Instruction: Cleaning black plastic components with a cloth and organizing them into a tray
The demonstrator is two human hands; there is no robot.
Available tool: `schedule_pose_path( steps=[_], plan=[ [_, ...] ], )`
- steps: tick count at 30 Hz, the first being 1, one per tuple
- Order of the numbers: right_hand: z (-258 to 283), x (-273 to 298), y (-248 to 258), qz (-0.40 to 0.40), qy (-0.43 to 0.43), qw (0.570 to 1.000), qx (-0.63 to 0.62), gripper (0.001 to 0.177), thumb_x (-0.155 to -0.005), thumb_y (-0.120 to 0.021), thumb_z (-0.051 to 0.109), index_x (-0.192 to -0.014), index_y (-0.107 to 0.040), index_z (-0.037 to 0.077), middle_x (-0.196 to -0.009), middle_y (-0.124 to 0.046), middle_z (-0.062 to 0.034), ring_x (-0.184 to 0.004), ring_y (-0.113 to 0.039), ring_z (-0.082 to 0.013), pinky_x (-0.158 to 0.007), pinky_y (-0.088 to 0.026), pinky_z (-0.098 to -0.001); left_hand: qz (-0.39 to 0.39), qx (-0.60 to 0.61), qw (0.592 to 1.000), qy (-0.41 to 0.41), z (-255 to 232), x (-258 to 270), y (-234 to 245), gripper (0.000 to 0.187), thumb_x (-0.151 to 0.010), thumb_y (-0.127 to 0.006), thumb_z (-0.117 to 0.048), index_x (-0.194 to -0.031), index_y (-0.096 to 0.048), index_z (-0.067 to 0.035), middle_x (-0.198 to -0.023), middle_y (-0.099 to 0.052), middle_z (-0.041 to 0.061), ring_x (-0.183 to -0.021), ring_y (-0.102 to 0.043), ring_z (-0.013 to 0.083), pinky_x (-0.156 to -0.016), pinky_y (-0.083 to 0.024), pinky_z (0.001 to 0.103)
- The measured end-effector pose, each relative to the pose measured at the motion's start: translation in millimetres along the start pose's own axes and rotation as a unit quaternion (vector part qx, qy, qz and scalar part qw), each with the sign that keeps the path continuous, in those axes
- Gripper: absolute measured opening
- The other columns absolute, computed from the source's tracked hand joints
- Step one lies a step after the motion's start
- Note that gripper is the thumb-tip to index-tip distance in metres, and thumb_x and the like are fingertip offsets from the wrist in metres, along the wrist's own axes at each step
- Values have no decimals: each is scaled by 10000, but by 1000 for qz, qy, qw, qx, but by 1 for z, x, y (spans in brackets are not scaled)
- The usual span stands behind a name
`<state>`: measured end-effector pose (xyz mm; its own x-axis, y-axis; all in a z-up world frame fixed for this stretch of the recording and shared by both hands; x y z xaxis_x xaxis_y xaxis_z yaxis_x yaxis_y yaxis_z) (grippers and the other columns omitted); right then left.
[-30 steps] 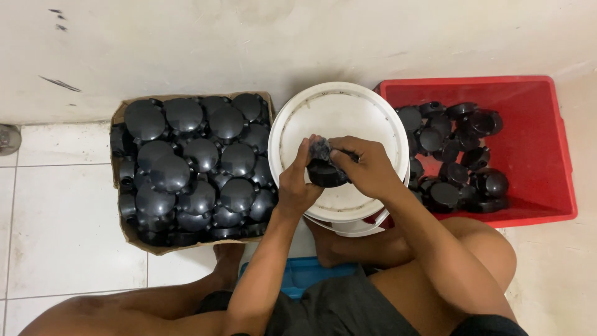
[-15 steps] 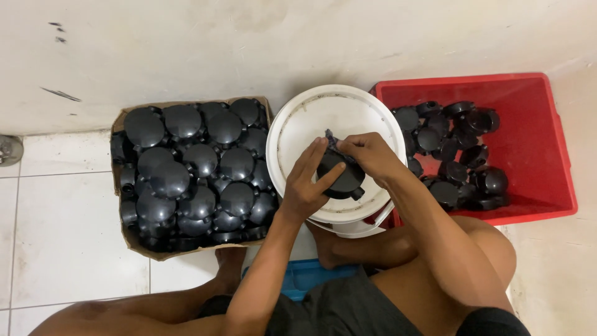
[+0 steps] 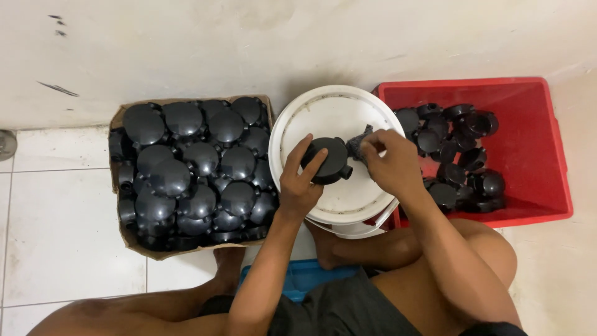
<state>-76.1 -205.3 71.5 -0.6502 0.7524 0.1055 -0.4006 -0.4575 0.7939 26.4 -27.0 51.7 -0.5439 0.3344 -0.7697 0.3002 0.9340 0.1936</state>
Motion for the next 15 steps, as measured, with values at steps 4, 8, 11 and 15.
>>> schedule_pose_path(
  steps=[4, 8, 11, 15],
  plan=[
    [10, 22, -8, 55, -62, 975, -206, 272, -935, -582, 164, -729, -714, 45, -521, -562, -87, -488, -554, -155, -481, -451, -263, -11, -6, 1000, 8, 4, 5, 1, 383, -844, -732, 29, -1206, -697, -89, -1318, -573, 217, -1205, -596, 374, -1002, -545, 442],
    [17, 35, -17, 112, -143, 926, -330, 268, -937, -520, 107, -883, -721, -62, -478, -481, -82, -403, -451, -139, -401, -384, -252, -19, -46, 999, 1, 3, 6, 2, 401, -834, -732, 48, -1209, -694, -87, -1320, -566, 216, -1205, -594, 375, -1012, -532, 446],
    [14, 38, -22, 119, -171, 906, -368, 251, -928, -554, 102, -963, -721, -82, -476, -479, -82, -397, -416, -122, -389, -353, -235, -41, -74, 996, -10, 0, 7, 2, 376, -840, -714, 50, -1189, -708, -89, -1316, -572, 218, -1201, -598, 373, -1012, -526, 453],
    [4, 48, -39, 127, -241, 842, -466, 213, -911, -620, 97, -1035, -707, -54, -489, -455, -46, -396, -356, -83, -389, -311, -205, -74, -94, 992, -30, -4, 6, 5, 336, -854, -681, 64, -1149, -729, -90, -1266, -601, 223, -1156, -627, 376, -982, -548, 460]
  ],
)
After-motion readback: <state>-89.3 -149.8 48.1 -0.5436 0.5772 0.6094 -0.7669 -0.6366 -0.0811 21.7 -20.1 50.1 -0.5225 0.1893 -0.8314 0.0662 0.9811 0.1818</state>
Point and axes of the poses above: each hand's wrist, its own x-axis away from the middle knuckle, its own y-axis out of the back of the hand, z = x × y, the point moved 7 cm from there along -x, towards the middle knuckle
